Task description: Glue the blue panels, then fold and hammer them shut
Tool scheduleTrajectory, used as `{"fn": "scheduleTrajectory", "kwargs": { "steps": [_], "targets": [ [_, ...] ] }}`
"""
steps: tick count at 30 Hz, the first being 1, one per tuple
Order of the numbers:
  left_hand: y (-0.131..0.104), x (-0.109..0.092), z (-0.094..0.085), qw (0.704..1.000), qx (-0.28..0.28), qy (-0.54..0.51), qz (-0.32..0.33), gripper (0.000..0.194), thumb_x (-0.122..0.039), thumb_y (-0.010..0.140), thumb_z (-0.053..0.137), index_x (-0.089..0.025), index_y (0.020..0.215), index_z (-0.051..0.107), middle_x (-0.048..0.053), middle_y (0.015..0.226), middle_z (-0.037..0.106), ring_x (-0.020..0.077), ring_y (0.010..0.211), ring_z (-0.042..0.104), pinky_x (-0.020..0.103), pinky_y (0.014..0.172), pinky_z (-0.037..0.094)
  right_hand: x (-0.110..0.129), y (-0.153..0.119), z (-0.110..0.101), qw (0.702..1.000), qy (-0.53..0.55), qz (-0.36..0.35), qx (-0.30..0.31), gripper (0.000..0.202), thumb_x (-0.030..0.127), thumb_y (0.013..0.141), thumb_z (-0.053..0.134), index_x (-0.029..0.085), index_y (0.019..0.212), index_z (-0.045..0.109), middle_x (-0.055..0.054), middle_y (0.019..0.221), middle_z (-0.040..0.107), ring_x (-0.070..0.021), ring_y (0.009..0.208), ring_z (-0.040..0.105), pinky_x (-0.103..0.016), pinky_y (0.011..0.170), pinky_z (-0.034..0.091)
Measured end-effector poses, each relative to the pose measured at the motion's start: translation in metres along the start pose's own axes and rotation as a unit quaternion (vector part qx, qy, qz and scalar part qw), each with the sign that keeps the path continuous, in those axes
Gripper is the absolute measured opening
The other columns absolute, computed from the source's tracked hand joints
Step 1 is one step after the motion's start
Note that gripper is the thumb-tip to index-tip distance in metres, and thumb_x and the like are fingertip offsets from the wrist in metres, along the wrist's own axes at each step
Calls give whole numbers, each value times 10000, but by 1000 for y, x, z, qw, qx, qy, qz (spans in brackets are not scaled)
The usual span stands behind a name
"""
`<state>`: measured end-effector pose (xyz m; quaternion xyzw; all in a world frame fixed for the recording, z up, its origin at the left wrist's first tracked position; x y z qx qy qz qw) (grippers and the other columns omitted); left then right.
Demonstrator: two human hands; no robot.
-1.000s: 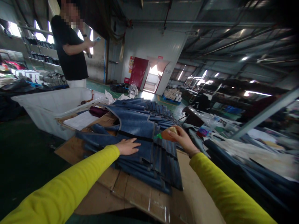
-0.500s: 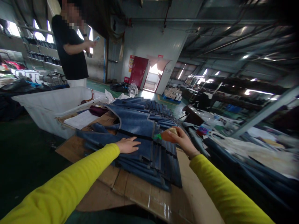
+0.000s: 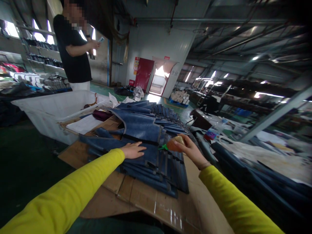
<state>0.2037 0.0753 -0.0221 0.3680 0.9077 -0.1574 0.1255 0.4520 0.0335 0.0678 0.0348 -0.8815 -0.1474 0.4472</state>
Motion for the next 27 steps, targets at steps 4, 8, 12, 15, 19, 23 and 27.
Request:
{"fn": "scheduleTrajectory", "kwargs": {
  "steps": [4, 8, 12, 15, 19, 23, 27],
  "targets": [
    [0, -1, 0, 1000, 1, 1, -2, 531, -540, 890, 272, -349, 1384, 307, 59, 1506, 171, 264, 1340, 256, 482, 1051, 237, 3, -5, 0, 1000, 5, 5, -9, 529, 542, 706, 624, 216, 1106, 505, -61, 1036, 580, -236, 969, 550, -390, 875, 453],
    [-1, -1, -1, 1000, 2, 3, -2, 526, -533, 894, 271, -346, 1385, 306, 56, 1507, 167, 258, 1344, 249, 474, 1055, 236, -1, -5, 0, 1000, 14, 10, -24, 552, 545, 702, 623, 222, 1129, 488, -56, 1048, 573, -231, 964, 549, -377, 862, 457],
    [-1, -1, -1, 1000, 5, 1, -3, 531, -553, 892, 265, -355, 1383, 305, 41, 1509, 163, 263, 1347, 239, 476, 1057, 231, -5, -18, 2, 999, 12, 44, 5, 520, 533, 707, 623, 227, 1110, 505, -49, 1046, 583, -233, 972, 551, -345, 820, 478],
    [-1, -1, -1, 1000, 7, 0, -5, 554, -590, 882, 259, -357, 1382, 305, 40, 1512, 152, 277, 1348, 234, 490, 1054, 228, -6, -34, 6, 995, 40, 80, 45, 490, 526, 734, 601, 236, 1116, 501, -48, 1050, 583, -230, 951, 558, -301, 707, 506],
    [0, 0, 0, 1000, 7, 2, -4, 578, -617, 870, 269, -355, 1384, 303, 50, 1512, 151, 280, 1340, 252, 479, 1053, 232, -5, -43, 10, 991, 67, 100, 62, 472, 524, 761, 570, 244, 1131, 486, -40, 1020, 582, -217, 885, 571, -267, 599, 504],
    [0, 0, 0, 1000, 6, 4, -2, 581, -618, 870, 271, -353, 1387, 299, 55, 1512, 149, 274, 1335, 267, 458, 1052, 240, -6, -43, 6, 994, 63, 81, 29, 476, 520, 742, 594, 241, 1114, 494, -42, 1019, 582, -231, 931, 559, -283, 653, 514],
    [0, 0, 0, 1000, 8, 5, 1, 576, -611, 873, 278, -352, 1387, 297, 42, 1514, 143, 267, 1334, 270, 440, 1060, 229, -7, -54, 6, 993, 57, 88, 45, 465, 517, 763, 574, 245, 1134, 506, -48, 1061, 598, -253, 969, 566, -312, 696, 530]
  ]
}}
Point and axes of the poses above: each hand's wrist, its own y-axis towards the middle knuckle, its own z-axis out of the palm, x = y × z, the point moved 7 cm from there along y, towards the middle knuckle
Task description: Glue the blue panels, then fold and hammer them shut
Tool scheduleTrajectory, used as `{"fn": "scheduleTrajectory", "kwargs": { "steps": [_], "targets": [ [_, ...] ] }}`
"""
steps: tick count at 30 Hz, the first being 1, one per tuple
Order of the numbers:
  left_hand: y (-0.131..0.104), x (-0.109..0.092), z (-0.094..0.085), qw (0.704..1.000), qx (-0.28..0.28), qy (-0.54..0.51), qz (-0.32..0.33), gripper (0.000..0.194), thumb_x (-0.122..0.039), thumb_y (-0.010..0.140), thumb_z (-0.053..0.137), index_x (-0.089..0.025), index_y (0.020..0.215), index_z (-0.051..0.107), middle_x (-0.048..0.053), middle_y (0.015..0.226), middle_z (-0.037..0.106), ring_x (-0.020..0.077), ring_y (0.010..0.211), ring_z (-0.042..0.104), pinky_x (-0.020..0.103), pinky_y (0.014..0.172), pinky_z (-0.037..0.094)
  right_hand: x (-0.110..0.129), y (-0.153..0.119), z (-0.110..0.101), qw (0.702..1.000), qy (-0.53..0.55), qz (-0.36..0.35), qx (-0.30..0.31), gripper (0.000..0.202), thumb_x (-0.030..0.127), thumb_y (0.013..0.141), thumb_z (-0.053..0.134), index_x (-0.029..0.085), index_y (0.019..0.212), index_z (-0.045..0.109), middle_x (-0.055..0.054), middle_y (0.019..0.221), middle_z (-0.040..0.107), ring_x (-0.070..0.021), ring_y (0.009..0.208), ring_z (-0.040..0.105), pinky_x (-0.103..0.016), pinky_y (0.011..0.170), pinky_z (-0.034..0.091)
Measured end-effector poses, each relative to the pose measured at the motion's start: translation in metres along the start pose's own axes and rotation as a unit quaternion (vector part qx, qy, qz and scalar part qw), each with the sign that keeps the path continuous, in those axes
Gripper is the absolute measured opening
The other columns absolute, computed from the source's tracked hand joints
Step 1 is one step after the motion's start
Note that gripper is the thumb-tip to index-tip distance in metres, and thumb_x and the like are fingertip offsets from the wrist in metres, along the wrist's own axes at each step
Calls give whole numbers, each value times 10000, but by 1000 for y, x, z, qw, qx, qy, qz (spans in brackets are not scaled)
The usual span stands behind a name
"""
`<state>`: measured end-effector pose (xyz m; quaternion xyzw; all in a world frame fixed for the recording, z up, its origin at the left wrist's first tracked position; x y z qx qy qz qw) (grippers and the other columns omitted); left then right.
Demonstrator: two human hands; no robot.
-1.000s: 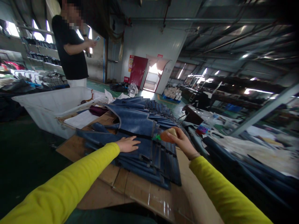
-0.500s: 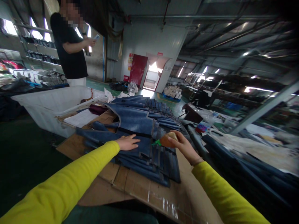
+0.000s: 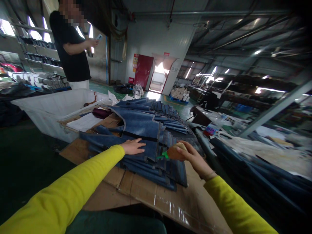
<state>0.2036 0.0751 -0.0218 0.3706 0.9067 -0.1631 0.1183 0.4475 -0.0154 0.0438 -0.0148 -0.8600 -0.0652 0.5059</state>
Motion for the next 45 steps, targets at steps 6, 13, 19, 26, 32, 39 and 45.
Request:
{"fn": "scheduleTrajectory", "kwargs": {
  "steps": [6, 13, 19, 26, 32, 39, 45],
  "targets": [
    [0, 1, 1, 1000, 1, 2, -4, 579, -619, 874, 265, -355, 1389, 291, 39, 1516, 132, 274, 1332, 274, 442, 1056, 234, 7, -14, 1, 1000, -6, -4, -5, 469, 526, 771, 563, 257, 1151, 507, -42, 1097, 602, -259, 1027, 555, -332, 785, 519],
    [0, 1, 0, 1000, 4, 3, -4, 581, -614, 875, 273, -348, 1391, 289, 32, 1516, 135, 268, 1349, 233, 432, 1061, 227, 9, -20, 3, 1000, 2, 6, -5, 454, 525, 769, 565, 262, 1135, 514, -35, 1107, 602, -256, 1071, 537, -334, 858, 482],
    [-1, 0, 0, 1000, 1, 2, -4, 579, -608, 877, 273, -341, 1391, 291, 45, 1515, 136, 266, 1346, 242, 437, 1058, 229, 6, -23, 2, 1000, 7, -4, -18, 459, 529, 769, 562, 256, 1132, 501, -46, 1098, 598, -262, 1064, 543, -350, 864, 485],
    [-1, 1, 0, 1000, 0, -2, -2, 579, -609, 875, 274, -347, 1391, 289, 36, 1517, 127, 266, 1350, 231, 438, 1061, 220, 12, -25, 10, 1000, 3, -18, -8, 477, 545, 764, 552, 262, 1141, 480, -56, 1109, 590, -262, 1053, 548, -376, 868, 487],
    [-2, 0, -1, 1000, 0, -4, -4, 580, -610, 873, 277, -345, 1389, 295, 41, 1515, 135, 268, 1349, 232, 449, 1059, 220, 8, -3, 12, 996, -11, -76, -36, 524, 527, 741, 589, 246, 1156, 434, -58, 1085, 562, -230, 1014, 548, -358, 866, 478],
    [0, 1, 0, 1000, 0, -4, -2, 579, -602, 877, 272, -340, 1393, 287, 44, 1516, 130, 261, 1352, 226, 452, 1059, 218, 9, 18, 6, 978, -97, -168, -81, 538, 483, 744, 613, 241, 1184, 417, -74, 1159, 487, -241, 1081, 488, -399, 946, 406],
    [0, 1, 1, 1000, 2, -6, -2, 583, -614, 871, 274, -352, 1391, 285, 36, 1517, 125, 265, 1351, 229, 456, 1057, 221, 14, 2, 12, 988, -87, -125, 9, 508, 474, 765, 596, 270, 1195, 416, -46, 1114, 526, -222, 993, 538, -342, 850, 466]
  ]
}}
Point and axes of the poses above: each hand's wrist, its own y-axis towards the middle knuckle, its own z-axis out of the palm, x = y × z, the point moved 7 cm from there along y, towards the middle knuckle
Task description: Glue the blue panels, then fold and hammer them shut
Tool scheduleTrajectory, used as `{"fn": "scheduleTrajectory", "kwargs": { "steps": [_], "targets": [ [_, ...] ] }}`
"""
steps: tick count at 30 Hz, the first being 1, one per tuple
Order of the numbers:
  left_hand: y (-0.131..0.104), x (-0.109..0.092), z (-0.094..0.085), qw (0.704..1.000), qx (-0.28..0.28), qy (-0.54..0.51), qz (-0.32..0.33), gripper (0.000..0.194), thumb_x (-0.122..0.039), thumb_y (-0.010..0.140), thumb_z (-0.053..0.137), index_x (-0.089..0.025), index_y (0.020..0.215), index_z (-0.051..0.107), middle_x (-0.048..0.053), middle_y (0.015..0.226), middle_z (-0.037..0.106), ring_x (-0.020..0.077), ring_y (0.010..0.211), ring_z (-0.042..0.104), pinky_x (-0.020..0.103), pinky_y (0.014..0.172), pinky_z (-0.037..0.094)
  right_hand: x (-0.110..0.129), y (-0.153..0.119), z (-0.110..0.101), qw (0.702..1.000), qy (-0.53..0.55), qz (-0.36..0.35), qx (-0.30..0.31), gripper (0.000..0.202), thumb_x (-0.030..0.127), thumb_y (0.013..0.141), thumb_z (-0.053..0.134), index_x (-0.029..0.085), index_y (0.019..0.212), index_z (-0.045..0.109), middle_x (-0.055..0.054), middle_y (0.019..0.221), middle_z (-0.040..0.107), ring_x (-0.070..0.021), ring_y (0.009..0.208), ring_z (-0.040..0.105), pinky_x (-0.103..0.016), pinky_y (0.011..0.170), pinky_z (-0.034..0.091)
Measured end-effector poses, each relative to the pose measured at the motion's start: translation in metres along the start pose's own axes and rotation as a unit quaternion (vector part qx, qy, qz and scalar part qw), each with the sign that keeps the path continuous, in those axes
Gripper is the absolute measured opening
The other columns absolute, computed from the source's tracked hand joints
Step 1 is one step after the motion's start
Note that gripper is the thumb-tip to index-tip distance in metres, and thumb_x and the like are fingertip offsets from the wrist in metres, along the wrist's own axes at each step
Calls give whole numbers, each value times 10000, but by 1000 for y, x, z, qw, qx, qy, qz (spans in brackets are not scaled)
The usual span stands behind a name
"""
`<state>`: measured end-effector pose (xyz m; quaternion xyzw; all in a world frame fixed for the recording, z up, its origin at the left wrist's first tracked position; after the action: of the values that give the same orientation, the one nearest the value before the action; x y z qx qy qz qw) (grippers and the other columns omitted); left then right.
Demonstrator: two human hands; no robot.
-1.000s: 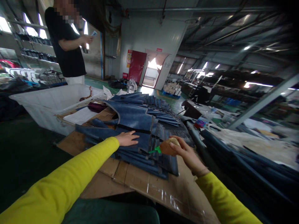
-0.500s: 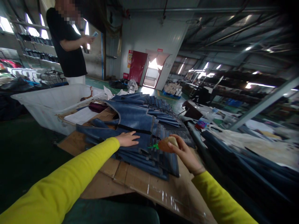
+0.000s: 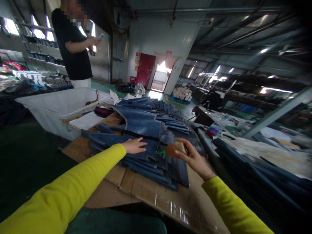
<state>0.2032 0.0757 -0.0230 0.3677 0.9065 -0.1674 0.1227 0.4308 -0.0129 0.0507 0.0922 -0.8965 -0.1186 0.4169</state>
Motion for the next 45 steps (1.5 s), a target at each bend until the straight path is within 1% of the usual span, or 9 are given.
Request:
{"fn": "scheduleTrajectory", "kwargs": {
  "steps": [2, 4, 8, 11, 16, 19, 27, 36, 45],
  "targets": [
    [0, -1, -1, 1000, 0, 0, 1, 587, -613, 872, 272, -343, 1394, 286, 47, 1516, 128, 265, 1350, 230, 455, 1057, 221, 2, 0, -1, 1000, -11, -8, -6, 507, 472, 759, 603, 269, 1186, 421, -47, 1111, 525, -228, 1005, 534, -346, 863, 459],
    [-1, -2, -1, 1000, -1, -1, 1, 587, -607, 875, 270, -335, 1394, 290, 52, 1515, 134, 262, 1353, 223, 450, 1061, 218, 2, 5, -2, 999, -26, -31, -25, 510, 464, 755, 612, 263, 1182, 417, -56, 1131, 510, -233, 1030, 520, -362, 895, 441],
    [-3, -3, -3, 1000, 0, -1, -1, 579, -602, 876, 272, -336, 1390, 299, 42, 1513, 143, 263, 1353, 224, 452, 1062, 219, -4, 20, -5, 993, -49, -82, -68, 512, 437, 754, 625, 247, 1177, 408, -75, 1169, 473, -246, 1099, 478, -400, 957, 396],
    [-3, -3, -3, 1000, 1, -2, -2, 582, -607, 873, 274, -341, 1389, 295, 44, 1514, 139, 267, 1351, 227, 463, 1057, 223, -7, 25, -8, 988, -64, -104, -94, 510, 426, 753, 627, 244, 1176, 407, -80, 1187, 452, -253, 1126, 456, -412, 971, 383],
    [-3, -3, -3, 1000, -2, -2, 0, 579, -593, 879, 272, -328, 1393, 294, 65, 1512, 142, 264, 1355, 219, 464, 1058, 218, -7, 24, -9, 987, -74, -111, -91, 509, 420, 761, 623, 244, 1185, 403, -81, 1182, 457, -252, 1127, 455, -417, 981, 373],
    [-3, -4, -3, 1000, -1, -1, 3, 577, -586, 881, 275, -322, 1393, 296, 72, 1511, 143, 267, 1355, 216, 470, 1057, 218, -9, 28, -10, 986, -78, -113, -97, 510, 424, 763, 621, 239, 1186, 404, -83, 1178, 454, -251, 1121, 457, -421, 982, 370],
    [-1, -2, -1, 1000, -7, -1, 1, 578, -599, 874, 276, -338, 1390, 298, 73, 1510, 150, 288, 1346, 235, 501, 1045, 230, -13, 54, -13, 977, -95, -147, -125, 504, 434, 753, 635, 238, 1169, 426, -76, 1143, 468, -247, 1076, 476, -417, 960, 383],
    [-3, -3, -1, 1000, -5, -1, 2, 567, -593, 881, 270, -347, 1392, 287, 67, 1510, 150, 284, 1348, 231, 519, 1043, 223, -22, 84, -21, 971, -105, -149, -155, 516, 441, 743, 639, 234, 1171, 438, -76, 1155, 473, -254, 1088, 467, -424, 960, 374],
    [-1, -2, 0, 1000, -14, -7, 13, 568, -589, 883, 271, -333, 1389, 304, 67, 1507, 165, 271, 1350, 228, 487, 1055, 220, -31, 114, -28, 963, -88, -153, -202, 549, 452, 728, 639, 226, 1186, 436, -78, 1150, 460, -241, 1099, 460, -421, 964, 374]
  ]
}}
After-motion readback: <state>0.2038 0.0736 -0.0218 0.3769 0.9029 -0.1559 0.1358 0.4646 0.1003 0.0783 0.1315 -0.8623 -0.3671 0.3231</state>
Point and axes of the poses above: each hand's wrist, its own y-axis towards the middle knuckle, its own z-axis out of the palm, x = y × z, the point moved 7 cm from there along y, towards the middle knuckle
